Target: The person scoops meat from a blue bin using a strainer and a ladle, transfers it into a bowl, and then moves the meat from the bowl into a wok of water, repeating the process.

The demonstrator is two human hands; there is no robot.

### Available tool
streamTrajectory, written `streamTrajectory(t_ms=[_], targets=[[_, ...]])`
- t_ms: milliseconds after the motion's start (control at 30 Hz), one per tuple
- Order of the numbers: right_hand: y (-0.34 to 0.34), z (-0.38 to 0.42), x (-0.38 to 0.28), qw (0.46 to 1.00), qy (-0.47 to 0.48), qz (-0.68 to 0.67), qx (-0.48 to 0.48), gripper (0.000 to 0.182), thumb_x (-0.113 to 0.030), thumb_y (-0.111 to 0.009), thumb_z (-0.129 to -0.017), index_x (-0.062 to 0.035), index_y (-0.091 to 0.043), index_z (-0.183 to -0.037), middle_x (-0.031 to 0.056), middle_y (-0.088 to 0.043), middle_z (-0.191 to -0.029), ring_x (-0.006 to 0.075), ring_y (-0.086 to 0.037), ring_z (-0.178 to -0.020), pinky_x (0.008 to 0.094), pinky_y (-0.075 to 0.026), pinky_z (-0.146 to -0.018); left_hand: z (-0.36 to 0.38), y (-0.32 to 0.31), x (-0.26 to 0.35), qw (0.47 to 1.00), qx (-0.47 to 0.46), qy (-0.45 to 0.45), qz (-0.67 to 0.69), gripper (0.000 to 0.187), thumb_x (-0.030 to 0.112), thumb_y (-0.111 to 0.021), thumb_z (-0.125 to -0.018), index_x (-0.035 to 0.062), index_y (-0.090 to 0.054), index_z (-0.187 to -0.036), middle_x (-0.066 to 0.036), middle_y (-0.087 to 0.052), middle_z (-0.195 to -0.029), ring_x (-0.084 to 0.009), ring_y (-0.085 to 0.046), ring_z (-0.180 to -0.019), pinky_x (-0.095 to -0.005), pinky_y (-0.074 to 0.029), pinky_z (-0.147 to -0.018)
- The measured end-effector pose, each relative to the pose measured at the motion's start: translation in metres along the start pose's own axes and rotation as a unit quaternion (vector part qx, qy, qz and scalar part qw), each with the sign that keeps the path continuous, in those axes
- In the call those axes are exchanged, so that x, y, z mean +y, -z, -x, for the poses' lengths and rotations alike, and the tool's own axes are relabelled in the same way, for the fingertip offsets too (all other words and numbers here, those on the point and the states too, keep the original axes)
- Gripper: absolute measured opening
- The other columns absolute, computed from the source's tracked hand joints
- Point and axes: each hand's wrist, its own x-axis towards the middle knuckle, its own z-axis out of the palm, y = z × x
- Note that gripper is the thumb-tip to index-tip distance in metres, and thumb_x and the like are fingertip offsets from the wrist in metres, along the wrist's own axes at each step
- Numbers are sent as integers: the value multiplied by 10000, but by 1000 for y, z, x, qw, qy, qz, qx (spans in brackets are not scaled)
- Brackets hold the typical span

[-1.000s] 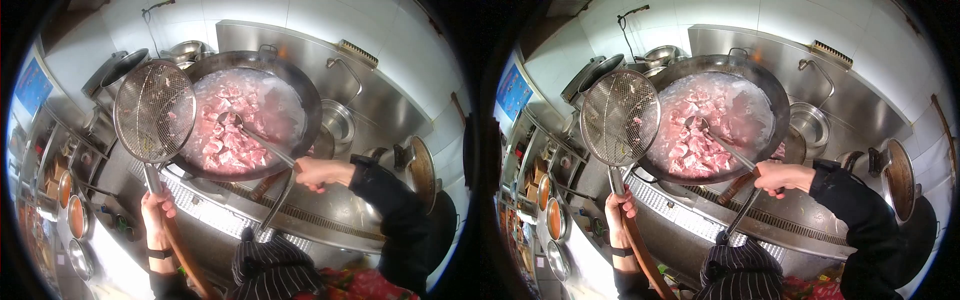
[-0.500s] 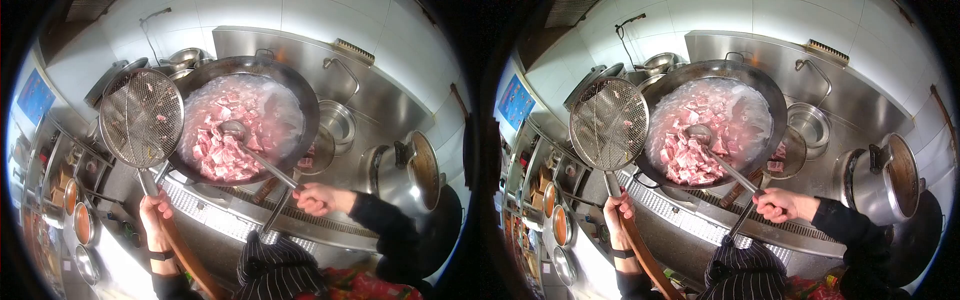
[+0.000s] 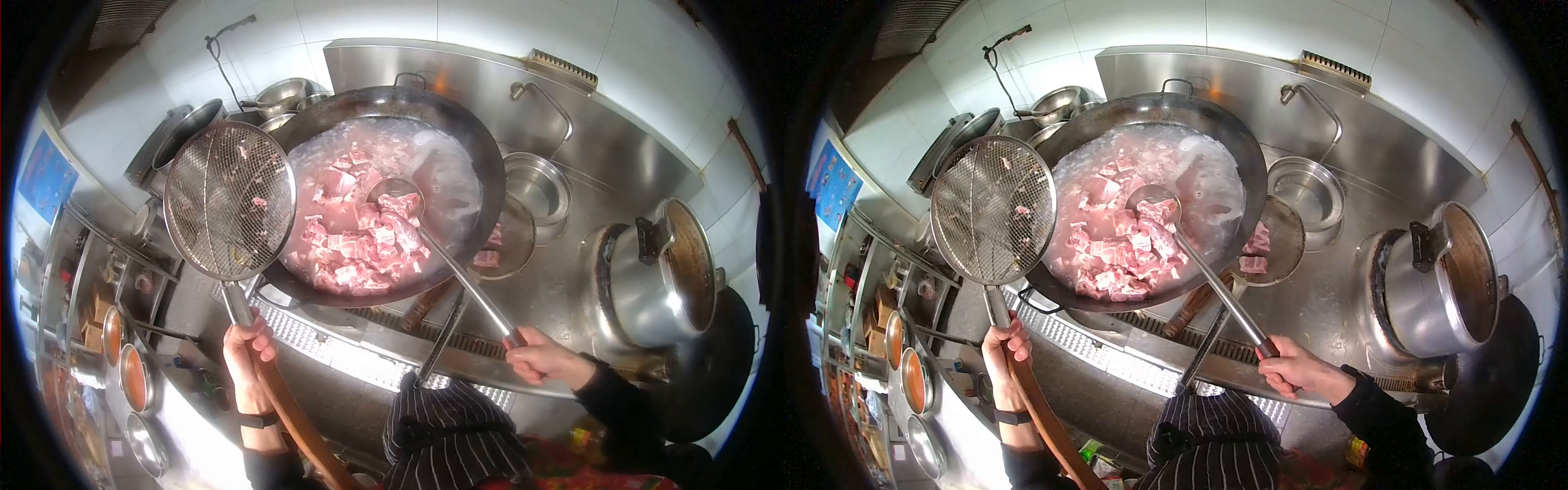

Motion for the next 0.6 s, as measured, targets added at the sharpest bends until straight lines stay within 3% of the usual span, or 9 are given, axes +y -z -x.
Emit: streamTrajectory(t_ms=[400,467,500,567,600], targets=[[-3,-17,11,993,73,46,76,184,-21,-536,-913,-69,-368,-971,12,-430,-584,101,-450,-399,281,-360,-351,6,17,1,1000,5,6,10,326,-2,-509,-748,-57,-529,-1069,-21,-483,-746,-81,-401,-515,-221,-329,-393],[3,-19,11,975,84,163,124,183,-73,-557,-934,-46,-380,-973,64,-485,-597,191,-523,-430,357,-430,-399,7,20,2,1000,3,15,6,316,10,-484,-777,-61,-523,-1082,-32,-466,-761,-103,-379,-525,-239,-341,-407],[13,-28,21,975,83,165,124,183,-73,-557,-934,-46,-380,-973,64,-485,-597,191,-523,-430,357,-430,-399,8,21,1,1000,3,15,8,316,10,-484,-777,-61,-523,-1082,-32,-466,-761,-103,-379,-525,-239,-341,-407],[29,-49,46,843,204,410,284,222,-139,-576,-958,-12,-396,-988,165,-586,-665,355,-615,-531,460,-502,-512,9,22,0,1000,4,14,9,319,6,-481,-773,-60,-516,-1084,-33,-460,-758,-98,-376,-517,-238,-346,-403],[29,-48,50,842,204,411,284,222,-139,-576,-958,-12,-396,-988,165,-586,-665,355,-615,-531,460,-502,-512,10,22,-1,1000,4,14,10,319,6,-481,-773,-60,-516,-1084,-33,-460,-758,-98,-376,-517,-238,-346,-403]])
